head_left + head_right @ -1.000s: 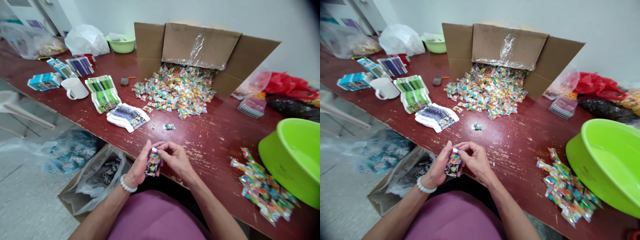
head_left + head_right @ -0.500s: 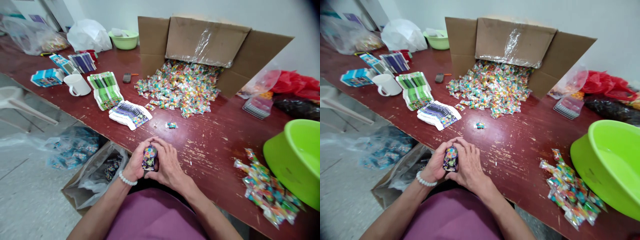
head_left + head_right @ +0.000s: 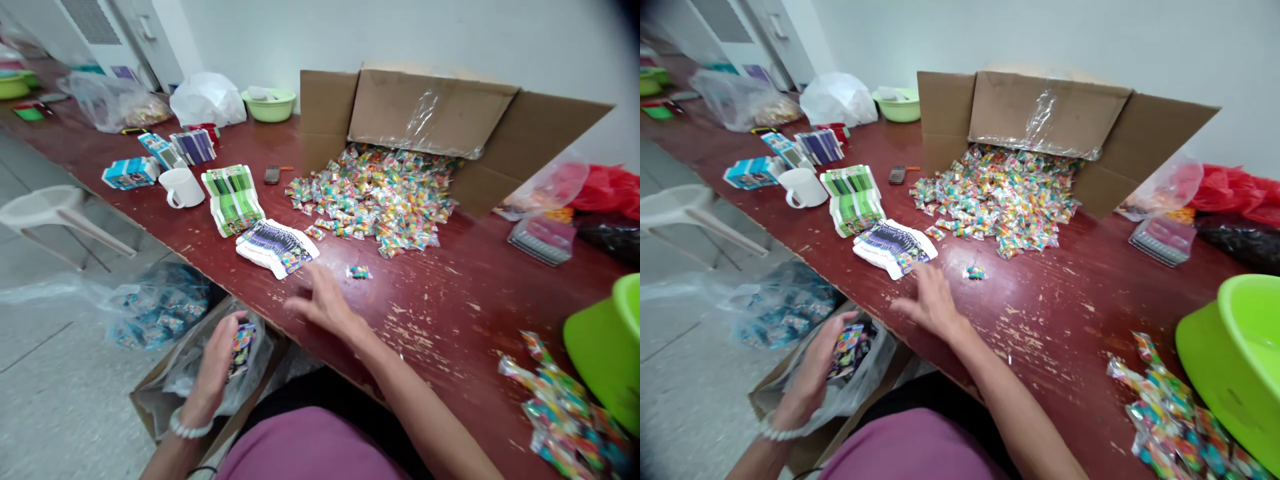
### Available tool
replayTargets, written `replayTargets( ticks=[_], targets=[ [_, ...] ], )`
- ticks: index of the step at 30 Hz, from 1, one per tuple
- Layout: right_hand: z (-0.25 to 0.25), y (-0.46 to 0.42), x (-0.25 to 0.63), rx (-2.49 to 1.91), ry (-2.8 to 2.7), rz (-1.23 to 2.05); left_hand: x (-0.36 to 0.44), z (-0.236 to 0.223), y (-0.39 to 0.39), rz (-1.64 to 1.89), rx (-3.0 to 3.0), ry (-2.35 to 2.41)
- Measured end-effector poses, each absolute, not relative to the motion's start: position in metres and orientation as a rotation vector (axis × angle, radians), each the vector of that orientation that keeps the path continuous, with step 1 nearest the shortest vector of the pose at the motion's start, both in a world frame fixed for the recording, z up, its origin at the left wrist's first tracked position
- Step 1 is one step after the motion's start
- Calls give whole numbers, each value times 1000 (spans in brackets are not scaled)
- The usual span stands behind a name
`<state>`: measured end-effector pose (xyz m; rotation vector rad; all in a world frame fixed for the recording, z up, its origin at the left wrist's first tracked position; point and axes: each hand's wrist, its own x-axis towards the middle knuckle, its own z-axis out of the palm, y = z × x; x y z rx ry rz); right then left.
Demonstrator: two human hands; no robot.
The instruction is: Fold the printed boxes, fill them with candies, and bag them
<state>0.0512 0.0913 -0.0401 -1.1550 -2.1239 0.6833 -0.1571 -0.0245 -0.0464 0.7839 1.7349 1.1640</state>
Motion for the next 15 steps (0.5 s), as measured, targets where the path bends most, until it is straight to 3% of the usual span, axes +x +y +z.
replayTargets(
  ticks=[3, 8, 11, 15],
  targets=[
    [-48, 142, 47, -1495, -1977, 591, -195, -62, -34, 1091, 928, 2039],
    [-55, 170, 28, -1858, -1912, 553, -203, -67, -34, 1102, 969, 1981],
    [-60, 166, 21, -1849, -1717, 607, -194, -64, -30, 1114, 1037, 1969],
    [-60, 160, 29, -1558, -1402, 944, -179, -50, -22, 1165, 1149, 1995]
  ],
)
